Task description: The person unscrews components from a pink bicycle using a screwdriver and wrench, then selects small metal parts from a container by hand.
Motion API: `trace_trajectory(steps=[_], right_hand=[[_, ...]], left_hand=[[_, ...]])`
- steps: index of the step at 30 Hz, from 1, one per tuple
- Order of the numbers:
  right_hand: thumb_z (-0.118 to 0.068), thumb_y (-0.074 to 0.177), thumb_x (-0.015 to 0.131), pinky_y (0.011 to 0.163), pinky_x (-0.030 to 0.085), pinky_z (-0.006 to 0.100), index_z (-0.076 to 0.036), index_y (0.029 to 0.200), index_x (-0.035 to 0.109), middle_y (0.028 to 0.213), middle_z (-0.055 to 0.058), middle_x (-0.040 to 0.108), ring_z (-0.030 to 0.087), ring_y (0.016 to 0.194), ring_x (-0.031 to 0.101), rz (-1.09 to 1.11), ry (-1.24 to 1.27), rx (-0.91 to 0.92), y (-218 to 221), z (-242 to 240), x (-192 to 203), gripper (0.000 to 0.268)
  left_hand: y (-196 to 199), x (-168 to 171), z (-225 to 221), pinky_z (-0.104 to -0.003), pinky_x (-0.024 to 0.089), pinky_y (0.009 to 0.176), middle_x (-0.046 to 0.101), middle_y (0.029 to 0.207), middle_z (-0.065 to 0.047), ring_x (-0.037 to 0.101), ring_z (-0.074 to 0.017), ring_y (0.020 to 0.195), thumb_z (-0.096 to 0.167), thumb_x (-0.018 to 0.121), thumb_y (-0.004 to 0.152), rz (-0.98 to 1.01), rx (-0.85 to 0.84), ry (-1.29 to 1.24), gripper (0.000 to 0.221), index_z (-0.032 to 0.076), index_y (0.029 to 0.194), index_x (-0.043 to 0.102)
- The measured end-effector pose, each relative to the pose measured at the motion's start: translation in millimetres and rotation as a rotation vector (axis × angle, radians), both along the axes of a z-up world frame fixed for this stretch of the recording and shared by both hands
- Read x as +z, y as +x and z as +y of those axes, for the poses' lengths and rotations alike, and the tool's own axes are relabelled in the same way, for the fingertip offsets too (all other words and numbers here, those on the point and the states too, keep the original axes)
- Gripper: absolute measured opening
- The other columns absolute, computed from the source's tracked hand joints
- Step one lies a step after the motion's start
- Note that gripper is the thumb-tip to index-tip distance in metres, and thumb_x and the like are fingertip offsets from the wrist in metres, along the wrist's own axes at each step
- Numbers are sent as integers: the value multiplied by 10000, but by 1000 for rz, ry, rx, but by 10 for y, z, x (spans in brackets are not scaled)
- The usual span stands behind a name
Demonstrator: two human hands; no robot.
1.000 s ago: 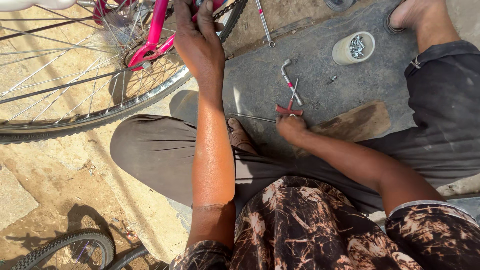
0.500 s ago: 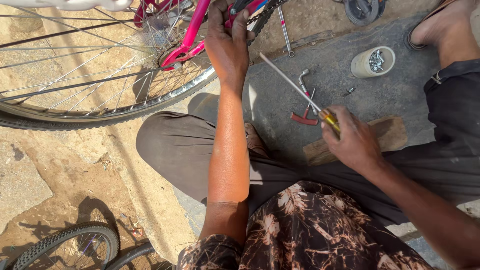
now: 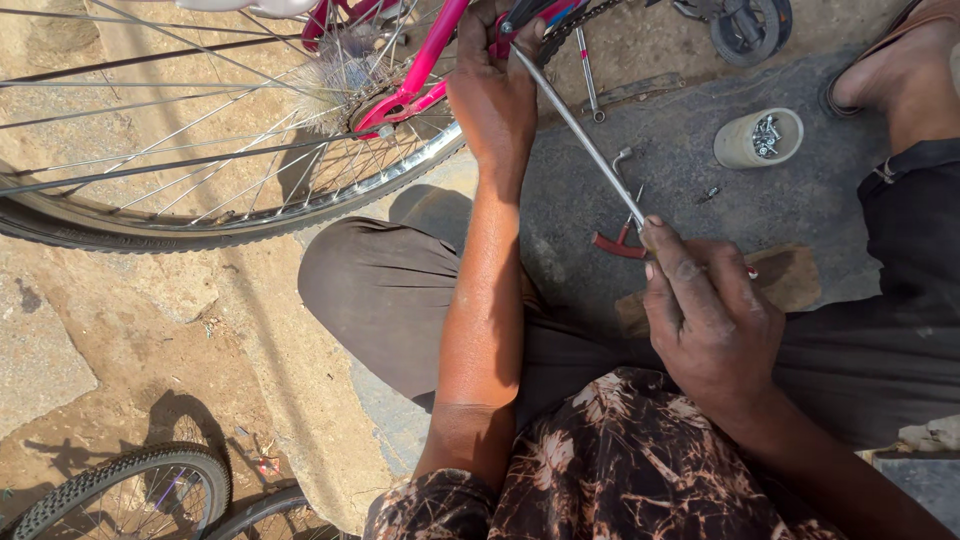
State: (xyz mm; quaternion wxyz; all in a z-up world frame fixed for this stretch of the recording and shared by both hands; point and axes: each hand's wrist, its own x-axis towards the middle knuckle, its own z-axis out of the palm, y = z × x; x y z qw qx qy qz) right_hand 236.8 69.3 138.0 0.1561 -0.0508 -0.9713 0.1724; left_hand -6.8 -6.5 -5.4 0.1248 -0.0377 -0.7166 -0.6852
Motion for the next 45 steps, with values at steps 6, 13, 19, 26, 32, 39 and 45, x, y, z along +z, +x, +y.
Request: trace_trajectory(steps=[6,13,19,26,32,39,45], right_hand=[[-69,1009,753,663,598,299,-88,1441,634,1113,75,664,167,898,725,-45,79,-32,-17,-162,13,449],[-85,986,779,630,592,301,-105,1432,655,1070,66,655,162,860,704,-55,222,-37,-54,-224,63,463],[-109,1006,695,561,521,219,-61,1454,596,1054,73,645,104,749,639,-154,-490,-145,-79,-166,148,462],[-9,935,582,436,413,179,21,1424,517,1042,55,623,43,610,539,-327,-1798,-428,-219,3,286,494],[-77,1075,638,513,429,218,24,1426,517,1062,130,614,87,673,534,-263,-1027,-259,-110,-2,236,385],[-69,1048,589,400,434,177,54,1436,486,1063,150,638,81,588,566,-357,-2113,-286,-247,226,326,419],[-51,1058,590,606,477,232,-9,1401,457,1079,161,609,128,827,600,-112,-49,-42,-281,-113,456,370]], left_hand=[[14,50,53,-279,585,793,798,955,-64,773,-133,867,216,791,950,-69,40,-14,289,126,1194,666],[14,-17,66,-273,608,782,800,989,-52,793,-125,913,232,793,949,-38,47,-39,283,145,1192,676],[35,-52,79,-276,613,852,799,1058,-54,764,-106,971,144,764,984,-17,-2,122,255,107,1221,678],[29,-36,91,-279,616,836,803,1057,-69,768,-107,967,126,763,983,-89,-11,137,245,85,1214,691],[57,-11,32,-290,621,925,771,1158,-80,757,-133,1070,138,735,1012,-32,-66,191,252,73,1249,680],[49,-42,-4,-305,616,935,783,1145,-87,766,-149,1071,133,719,1023,-55,-93,169,270,63,1281,680],[62,-109,-2,-308,644,922,761,1206,-91,750,-152,1099,138,701,1039,-69,-148,245,311,38,1329,649]])
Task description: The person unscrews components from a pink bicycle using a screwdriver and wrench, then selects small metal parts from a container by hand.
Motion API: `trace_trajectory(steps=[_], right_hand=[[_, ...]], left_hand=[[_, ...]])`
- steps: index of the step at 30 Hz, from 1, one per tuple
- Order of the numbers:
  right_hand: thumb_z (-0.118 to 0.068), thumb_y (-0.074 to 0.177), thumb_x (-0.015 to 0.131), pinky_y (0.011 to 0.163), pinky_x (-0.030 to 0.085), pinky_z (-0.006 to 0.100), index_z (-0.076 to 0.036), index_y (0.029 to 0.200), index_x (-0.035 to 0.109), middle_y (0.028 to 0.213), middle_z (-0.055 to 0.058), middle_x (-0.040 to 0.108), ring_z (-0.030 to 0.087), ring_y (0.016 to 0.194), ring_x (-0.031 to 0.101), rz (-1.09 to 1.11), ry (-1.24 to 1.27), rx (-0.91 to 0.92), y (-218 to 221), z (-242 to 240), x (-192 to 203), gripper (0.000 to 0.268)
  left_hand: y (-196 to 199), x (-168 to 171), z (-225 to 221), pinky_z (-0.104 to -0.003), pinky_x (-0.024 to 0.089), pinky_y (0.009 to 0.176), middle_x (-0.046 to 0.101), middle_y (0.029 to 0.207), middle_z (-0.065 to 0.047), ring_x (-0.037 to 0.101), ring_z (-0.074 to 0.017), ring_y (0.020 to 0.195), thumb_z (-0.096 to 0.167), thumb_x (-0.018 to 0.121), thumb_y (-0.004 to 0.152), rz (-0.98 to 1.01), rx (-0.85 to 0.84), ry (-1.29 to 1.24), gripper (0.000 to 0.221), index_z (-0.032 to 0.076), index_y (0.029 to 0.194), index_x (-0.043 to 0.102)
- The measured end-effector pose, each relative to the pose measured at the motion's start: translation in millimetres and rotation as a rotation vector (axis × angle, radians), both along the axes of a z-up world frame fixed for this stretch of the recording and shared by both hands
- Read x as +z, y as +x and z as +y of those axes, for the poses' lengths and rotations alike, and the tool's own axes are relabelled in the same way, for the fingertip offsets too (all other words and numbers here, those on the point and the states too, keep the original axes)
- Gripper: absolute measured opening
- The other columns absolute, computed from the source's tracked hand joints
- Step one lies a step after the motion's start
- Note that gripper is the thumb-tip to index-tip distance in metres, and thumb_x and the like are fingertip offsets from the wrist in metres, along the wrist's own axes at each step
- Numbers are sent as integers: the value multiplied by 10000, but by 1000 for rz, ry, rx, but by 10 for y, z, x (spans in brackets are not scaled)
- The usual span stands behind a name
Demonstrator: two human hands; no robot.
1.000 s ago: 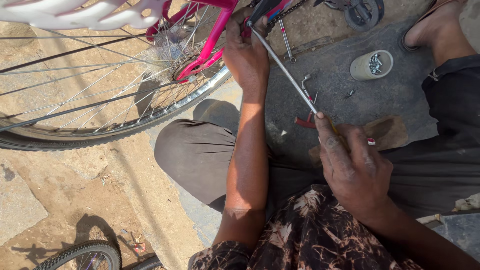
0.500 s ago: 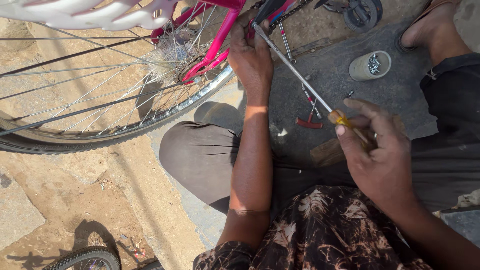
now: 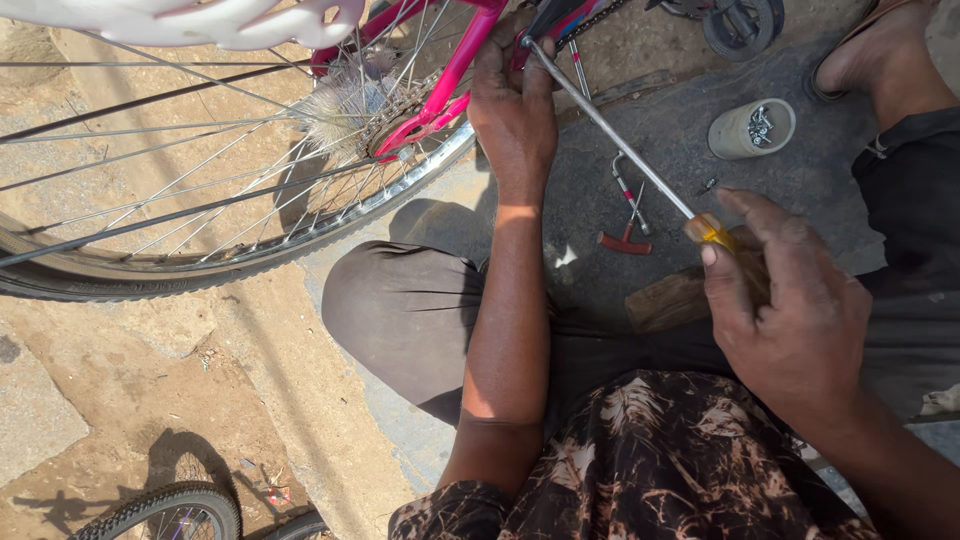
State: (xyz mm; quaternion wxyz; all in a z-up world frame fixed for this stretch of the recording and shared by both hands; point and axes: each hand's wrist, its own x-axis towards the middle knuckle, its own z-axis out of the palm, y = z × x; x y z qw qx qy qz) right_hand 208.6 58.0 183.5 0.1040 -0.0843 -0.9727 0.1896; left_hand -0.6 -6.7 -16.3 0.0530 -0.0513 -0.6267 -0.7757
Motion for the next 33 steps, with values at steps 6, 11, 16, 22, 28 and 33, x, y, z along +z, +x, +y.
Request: trace_trajectory(steps=[6,11,16,22,28,33], right_hand=[[-51,1074,630,464,468,211,41,1492,485,1031,223,681,108,605,579,-188,-2120,-293,-38,379,-51,452],[-5,1008,613,551,484,244,-17,1443,463,1047,115,608,105,747,596,-128,-512,-144,9,119,-13,461],[0,1043,621,608,534,240,38,1393,511,1115,168,639,148,831,651,-134,-853,-66,-39,120,-14,369],[-15,970,661,517,479,176,-22,1437,550,1052,88,660,55,739,605,-265,-1289,-340,4,251,-79,480],[3,1035,640,573,489,222,-38,1424,499,1150,160,604,147,795,612,-26,-495,-20,20,153,-101,416],[-34,1038,599,448,458,164,-20,1440,524,1100,185,647,89,648,591,-194,-1803,-313,9,410,-122,410]], left_hand=[[8,-4,-11,-297,660,822,746,1197,-80,734,-127,1037,140,694,1044,-50,-58,78,339,30,1358,625],[14,25,-20,-292,650,805,745,1197,-64,734,-116,998,120,686,1056,-43,-82,115,343,39,1380,608],[6,-14,-4,-292,651,848,733,1228,-67,738,-118,1020,98,693,1044,-24,-54,42,340,33,1367,609],[7,-35,16,-307,628,920,732,1205,-86,725,-112,1037,95,699,1060,31,-52,80,312,20,1347,604],[30,-3,-8,-292,654,768,767,1177,-90,758,-107,887,134,707,1027,-46,-45,-24,342,27,1339,620],[-6,-12,-9,-296,656,757,773,1153,-103,767,-110,869,129,702,1036,-82,-71,25,351,13,1353,606]])
